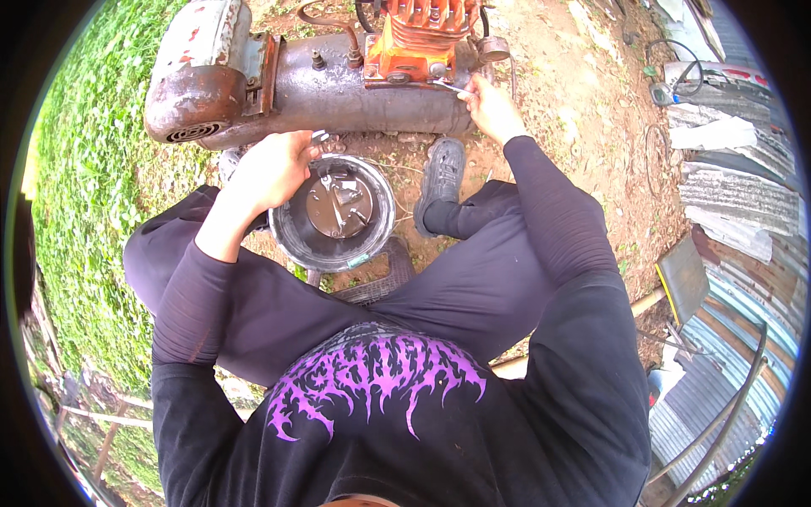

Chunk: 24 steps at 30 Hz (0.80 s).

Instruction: The person cleans wrenches in a bucket of liquid, uses a wrench to work on the bolts of an air compressor pump, and handles small metal parts.

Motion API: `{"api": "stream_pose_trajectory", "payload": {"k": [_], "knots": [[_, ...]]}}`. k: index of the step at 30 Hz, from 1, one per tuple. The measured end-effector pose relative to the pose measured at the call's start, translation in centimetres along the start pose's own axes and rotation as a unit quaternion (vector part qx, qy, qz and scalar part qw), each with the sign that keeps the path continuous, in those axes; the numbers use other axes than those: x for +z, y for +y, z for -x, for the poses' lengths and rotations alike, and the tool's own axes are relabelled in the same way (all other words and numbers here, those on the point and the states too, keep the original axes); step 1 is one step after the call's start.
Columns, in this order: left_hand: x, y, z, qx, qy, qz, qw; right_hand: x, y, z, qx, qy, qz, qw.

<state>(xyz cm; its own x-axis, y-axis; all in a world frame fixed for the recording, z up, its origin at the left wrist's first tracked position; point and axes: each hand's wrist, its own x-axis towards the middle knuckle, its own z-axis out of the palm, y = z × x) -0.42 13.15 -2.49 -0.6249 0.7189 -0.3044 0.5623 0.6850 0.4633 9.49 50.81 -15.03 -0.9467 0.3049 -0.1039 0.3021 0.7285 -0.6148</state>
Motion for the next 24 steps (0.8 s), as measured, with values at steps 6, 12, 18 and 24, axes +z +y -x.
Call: {"api": "stream_pose_trajectory", "payload": {"k": [6, 12, 18, 24], "knots": [[0.1, 0.1, 0.0, -0.001, -0.004, -0.027, 1.0, 0.1, -0.2, -0.1, 0.051, -0.048, -0.018, 0.997], [-0.9, 1.3, -0.2, -0.022, -0.063, -0.055, 0.996, -3.1, -6.5, 0.5, -0.087, 0.083, 0.297, 0.947], [-0.3, 0.9, 0.1, -0.017, -0.06, -0.051, 0.997, -2.1, -5.7, 0.2, -0.119, 0.106, 0.302, 0.94], [0.5, 0.4, 0.4, -0.007, -0.021, -0.045, 0.999, -1.2, -3.9, 0.1, 0.033, 0.031, 0.067, 0.997]]}}
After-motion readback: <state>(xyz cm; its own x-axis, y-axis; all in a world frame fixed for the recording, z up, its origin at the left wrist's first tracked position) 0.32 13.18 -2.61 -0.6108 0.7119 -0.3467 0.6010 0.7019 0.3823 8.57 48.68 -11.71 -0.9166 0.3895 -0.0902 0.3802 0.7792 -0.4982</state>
